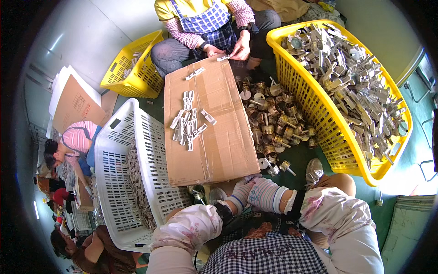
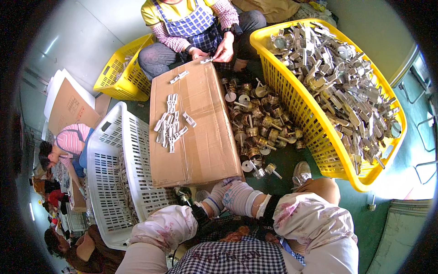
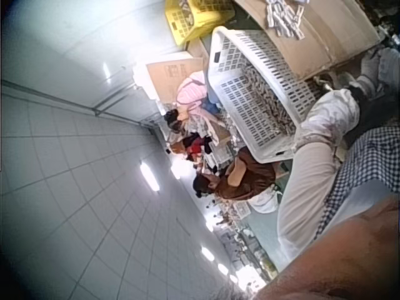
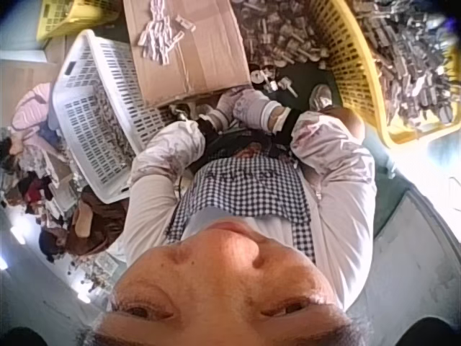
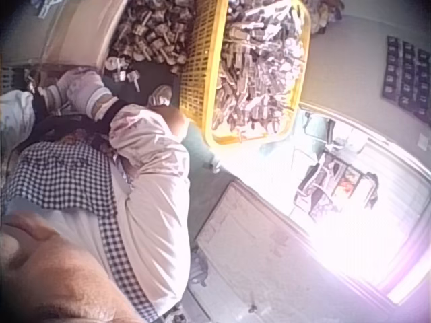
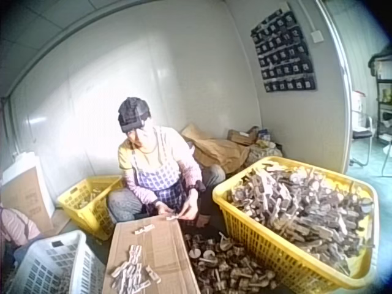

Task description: Assembling and sorting small metal hinge components on a factory floor.

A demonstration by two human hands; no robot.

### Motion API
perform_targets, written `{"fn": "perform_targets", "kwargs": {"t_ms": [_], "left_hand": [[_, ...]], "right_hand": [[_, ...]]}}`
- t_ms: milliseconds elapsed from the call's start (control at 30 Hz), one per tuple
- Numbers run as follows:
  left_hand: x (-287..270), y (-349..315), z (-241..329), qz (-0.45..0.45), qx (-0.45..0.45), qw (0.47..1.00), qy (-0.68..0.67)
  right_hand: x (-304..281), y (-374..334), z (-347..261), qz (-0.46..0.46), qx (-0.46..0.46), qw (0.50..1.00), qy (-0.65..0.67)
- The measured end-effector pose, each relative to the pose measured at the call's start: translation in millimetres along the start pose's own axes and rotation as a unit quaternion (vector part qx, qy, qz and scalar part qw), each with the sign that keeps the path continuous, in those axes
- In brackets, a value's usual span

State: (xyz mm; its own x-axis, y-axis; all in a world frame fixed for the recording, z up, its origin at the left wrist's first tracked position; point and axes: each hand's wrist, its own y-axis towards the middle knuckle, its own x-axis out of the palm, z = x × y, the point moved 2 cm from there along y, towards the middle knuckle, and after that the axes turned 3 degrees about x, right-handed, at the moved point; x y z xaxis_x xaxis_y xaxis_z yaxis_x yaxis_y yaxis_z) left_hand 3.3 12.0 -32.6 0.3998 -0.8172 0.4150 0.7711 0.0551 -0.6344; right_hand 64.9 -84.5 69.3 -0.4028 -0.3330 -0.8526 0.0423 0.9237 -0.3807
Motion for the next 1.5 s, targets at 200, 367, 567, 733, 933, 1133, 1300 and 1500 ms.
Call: {"fn": "perform_targets", "kwargs": {"t_ms": [200, 367, 567, 733, 933, 1133, 1300, 1500], "left_hand": [[0, -2, 2, 0.007, 0.001, 1.000, 0.011], [2, -4, 4, -0.008, 0.005, 1.000, 0.007], [8, -8, 11, 0.003, -0.012, 1.000, 0.016], [10, -8, 15, 0.014, -0.022, 0.999, 0.024], [10, -6, 13, 0.031, -0.003, 0.998, 0.046], [9, -4, 11, 0.028, 0.013, 0.999, 0.044], [3, 2, 8, 0.009, 0.015, 0.997, 0.076], [3, 2, 6, 0.015, 0.038, 0.996, 0.080]], "right_hand": [[-4, -2, -2, -0.011, 0.008, 1.000, 0.009], [1, -2, -1, 0.033, -0.002, 0.999, 0.007], [-2, -2, 0, 0.019, -0.008, 1.000, 0.012], [-2, 0, 0, 0.012, -0.002, 1.000, 0.019], [8, 2, 3, 0.026, -0.012, 0.999, 0.019], [10, 4, 2, 0.012, -0.002, 1.000, 0.008], [13, 4, 2, 0.014, -0.006, 1.000, 0.012], [3, 1, 0, -0.006, 0.001, 1.000, -0.001]]}}
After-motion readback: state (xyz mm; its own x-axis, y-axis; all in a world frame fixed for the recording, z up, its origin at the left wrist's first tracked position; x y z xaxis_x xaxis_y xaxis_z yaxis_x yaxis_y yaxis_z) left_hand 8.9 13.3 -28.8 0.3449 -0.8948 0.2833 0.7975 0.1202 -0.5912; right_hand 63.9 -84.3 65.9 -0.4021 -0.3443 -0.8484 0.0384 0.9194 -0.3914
